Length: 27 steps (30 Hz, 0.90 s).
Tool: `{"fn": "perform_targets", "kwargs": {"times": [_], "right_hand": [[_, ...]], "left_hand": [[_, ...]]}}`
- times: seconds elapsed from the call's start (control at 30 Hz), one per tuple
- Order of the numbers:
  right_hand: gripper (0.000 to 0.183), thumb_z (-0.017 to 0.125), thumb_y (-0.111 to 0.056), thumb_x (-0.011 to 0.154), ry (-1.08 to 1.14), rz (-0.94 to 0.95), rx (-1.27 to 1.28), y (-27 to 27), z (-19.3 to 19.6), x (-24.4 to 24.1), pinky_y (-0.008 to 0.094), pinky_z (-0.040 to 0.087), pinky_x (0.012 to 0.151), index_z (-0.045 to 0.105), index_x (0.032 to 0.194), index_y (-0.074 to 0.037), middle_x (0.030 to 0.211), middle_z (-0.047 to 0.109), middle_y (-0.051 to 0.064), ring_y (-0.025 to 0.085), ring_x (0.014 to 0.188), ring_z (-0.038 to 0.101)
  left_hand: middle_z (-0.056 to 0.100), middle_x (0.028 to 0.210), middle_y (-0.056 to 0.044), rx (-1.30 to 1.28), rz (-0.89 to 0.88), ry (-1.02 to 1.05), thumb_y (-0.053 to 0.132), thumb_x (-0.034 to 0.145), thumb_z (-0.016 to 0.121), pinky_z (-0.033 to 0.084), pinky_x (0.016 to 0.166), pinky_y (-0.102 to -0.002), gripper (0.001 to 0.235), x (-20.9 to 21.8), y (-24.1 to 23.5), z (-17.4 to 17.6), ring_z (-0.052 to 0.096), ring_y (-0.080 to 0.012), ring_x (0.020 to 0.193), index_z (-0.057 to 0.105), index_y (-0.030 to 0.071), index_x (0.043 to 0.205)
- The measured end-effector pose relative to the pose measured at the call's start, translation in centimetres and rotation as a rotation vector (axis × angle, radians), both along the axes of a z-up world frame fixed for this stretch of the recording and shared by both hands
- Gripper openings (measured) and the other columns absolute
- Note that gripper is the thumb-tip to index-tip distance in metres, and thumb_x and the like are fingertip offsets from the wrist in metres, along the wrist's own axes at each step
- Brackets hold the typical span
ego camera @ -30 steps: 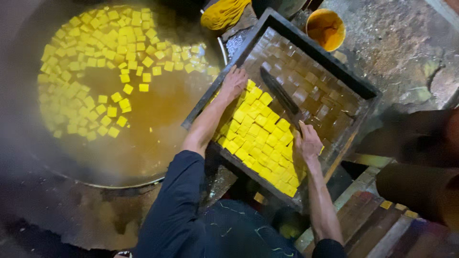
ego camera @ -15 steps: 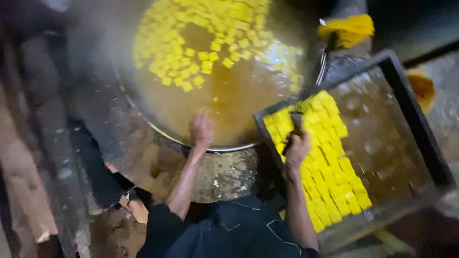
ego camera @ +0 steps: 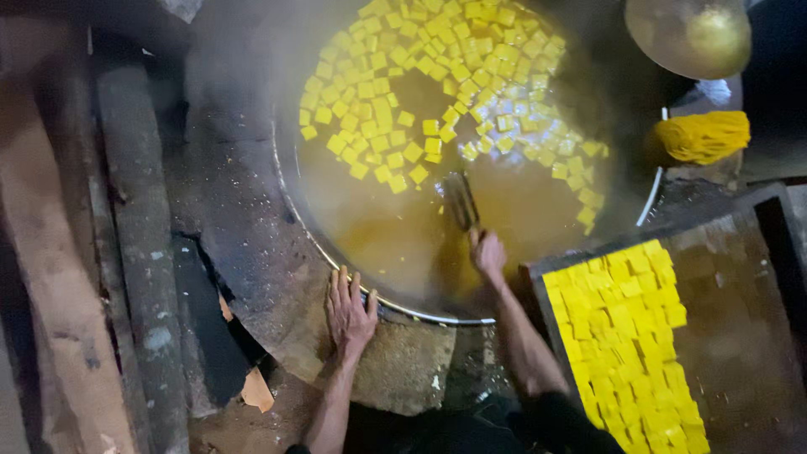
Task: The person uses a slotted spatula to transfer yellow cubed tofu from a large steaming pot into a rectangular tray. They repeatedly scoop tofu from the liquid and arrange it in rows on the tray.
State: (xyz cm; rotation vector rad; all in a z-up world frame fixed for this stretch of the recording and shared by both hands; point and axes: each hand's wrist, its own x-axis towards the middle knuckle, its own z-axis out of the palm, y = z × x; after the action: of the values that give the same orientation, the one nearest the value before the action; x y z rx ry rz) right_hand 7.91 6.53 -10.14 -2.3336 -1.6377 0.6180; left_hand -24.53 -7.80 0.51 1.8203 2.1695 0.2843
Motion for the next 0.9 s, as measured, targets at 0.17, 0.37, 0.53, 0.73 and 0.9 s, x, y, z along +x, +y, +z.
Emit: {"fn": "perform_targets", "kwargs": {"times": [0.17,0.37,0.53,0.73,0.9], "right_hand": [[0.045,0.056,-0.054,0.098,-0.235,0.333,-0.135,16.7,-0.8,3.5,0.055,0.053,0.06,0.071,0.11,-0.014,0.083,0.071,0.022,0.043,0.071,0.069],[0.05,0.059,-0.058,0.102,-0.092,0.613,-0.045,22.4,-2.0,1.7,0.049,0.055,0.07,0.074,0.099,-0.01,0.086,0.073,0.019,0.036,0.074,0.07],[0.042,0.063,-0.043,0.1,0.629,0.319,0.055,17.5,-3.5,-5.1,0.037,0.055,0.064,0.072,0.107,-0.003,0.083,0.074,0.008,0.018,0.071,0.067],[0.036,0.069,-0.036,0.096,0.71,-0.159,0.101,7.6,-2.0,-5.2,0.031,0.049,0.049,0.066,0.092,0.0,0.069,0.067,0.007,0.012,0.055,0.06],[0.042,0.07,-0.038,0.097,0.525,-0.275,0.131,7.4,-1.1,-1.1,0.038,0.05,0.054,0.069,0.087,0.002,0.069,0.067,0.013,0.018,0.058,0.062]], "left_hand": [[0.035,0.161,-0.018,-0.03,-0.019,0.019,0.042,0.095,0.056,0.026,0.118,-0.053,0.06,-0.6,0.7,0.3,0.027,-0.036,0.15,0.051,0.005,0.142],[0.036,0.16,-0.018,-0.004,0.0,-0.05,0.041,0.095,0.056,0.027,0.119,-0.052,0.06,-0.7,1.1,0.8,0.027,-0.0354,0.151,0.051,0.004,0.142],[0.036,0.161,-0.016,0.001,0.002,-0.045,0.043,0.096,0.057,0.027,0.119,-0.051,0.06,-0.9,1.0,0.7,0.027,-0.036,0.151,0.051,0.004,0.142],[0.034,0.158,-0.018,-0.027,-0.028,0.053,0.046,0.091,0.056,0.024,0.118,-0.054,0.064,-0.8,1.3,-0.4,0.027,-0.0365,0.147,0.05,0.005,0.141],[0.035,0.161,-0.016,-0.016,-0.007,0.01,0.044,0.095,0.055,0.024,0.121,-0.051,0.062,-0.4,0.6,-0.1,0.026,-0.0357,0.151,0.051,0.006,0.143]]}}
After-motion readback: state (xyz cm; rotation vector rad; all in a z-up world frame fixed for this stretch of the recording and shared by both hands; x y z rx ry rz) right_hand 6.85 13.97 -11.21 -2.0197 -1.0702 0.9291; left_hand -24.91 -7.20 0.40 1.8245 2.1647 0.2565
